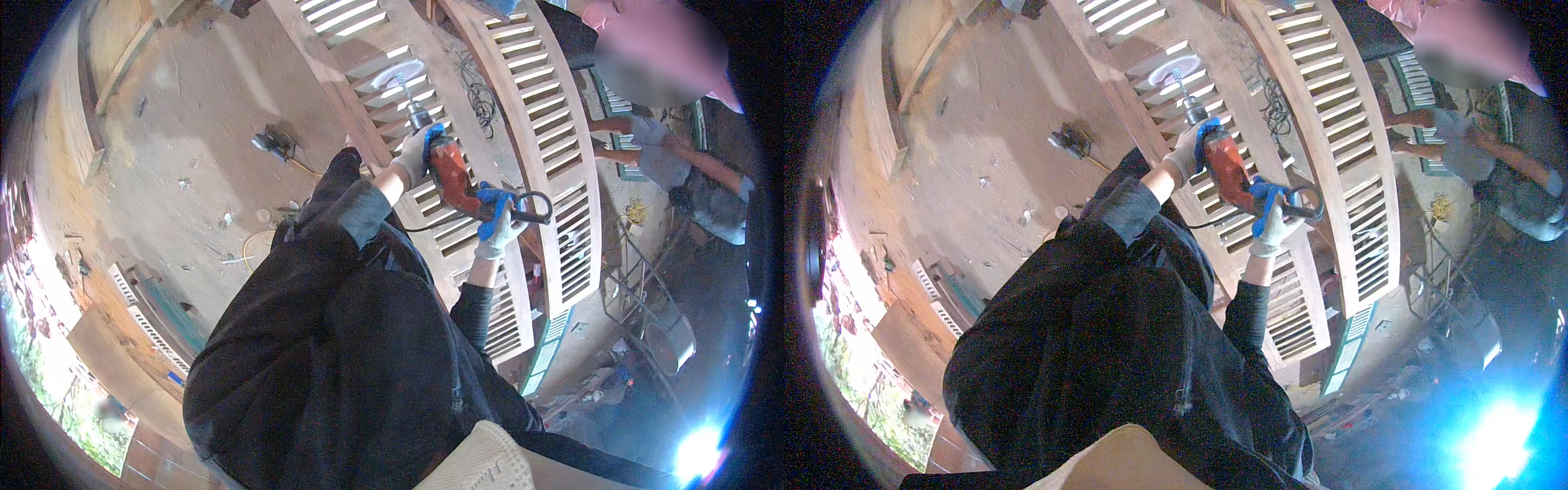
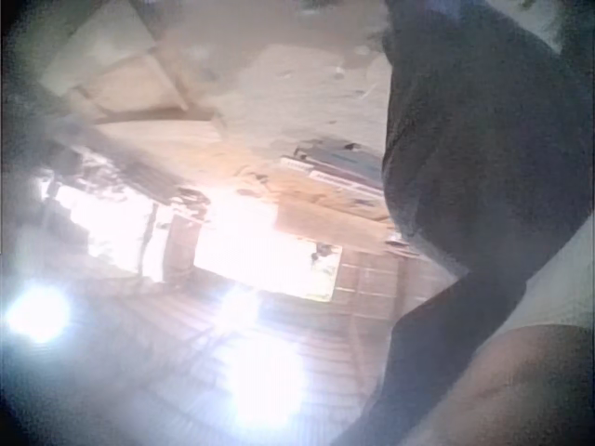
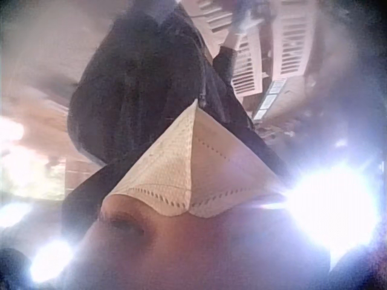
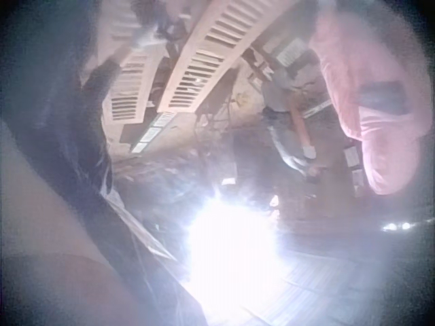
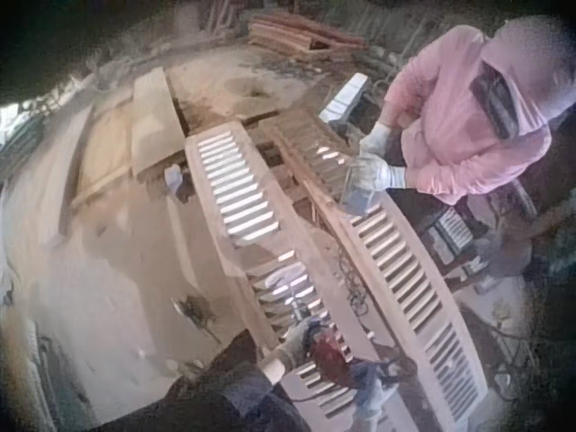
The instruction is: The person uses a handheld electric sander to smooth the surface of a wooden slatted panel. They move the sander along the slats and edges, then reposition the panel to continue sanding different sections.
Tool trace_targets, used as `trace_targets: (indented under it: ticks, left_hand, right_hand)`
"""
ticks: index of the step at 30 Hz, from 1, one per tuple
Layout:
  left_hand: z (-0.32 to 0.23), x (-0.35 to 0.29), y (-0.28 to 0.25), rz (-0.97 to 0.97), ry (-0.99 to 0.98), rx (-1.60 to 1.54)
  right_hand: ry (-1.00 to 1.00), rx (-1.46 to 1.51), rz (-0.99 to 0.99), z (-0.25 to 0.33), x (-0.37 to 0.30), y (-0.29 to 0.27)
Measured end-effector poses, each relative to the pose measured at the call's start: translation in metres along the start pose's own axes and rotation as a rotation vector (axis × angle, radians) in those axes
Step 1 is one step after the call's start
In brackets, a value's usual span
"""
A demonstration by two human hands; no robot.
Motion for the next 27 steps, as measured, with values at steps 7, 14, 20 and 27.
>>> trace_targets:
  ticks: [7,14,20,27]
  left_hand:
    - [0.016,-0.013,-0.019,0.054,-0.073,-0.043]
    - [-0.003,-0.034,-0.050,-0.105,-0.007,0.165]
    - [-0.024,-0.049,-0.040,0.135,-0.133,0.144]
    - [0.005,-0.020,-0.047,-0.003,0.071,0.287]
  right_hand:
    - [0.023,-0.120,-0.087,0.017,-0.034,0.013]
    - [0.189,-0.063,-0.168,-0.012,-0.080,0.015]
    - [0.198,-0.098,-0.294,-0.004,-0.087,0.035]
    - [0.097,-0.046,-0.127,-0.016,-0.061,-0.002]
Point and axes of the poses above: each hand's wrist, its own x-axis towards the middle knuckle, its own y-axis out of the palm, z = x × y, the point moved 3 cm from there along x, towards the middle knuckle, and after that the axes turned 2 degrees about y, right-handed, at the moved point
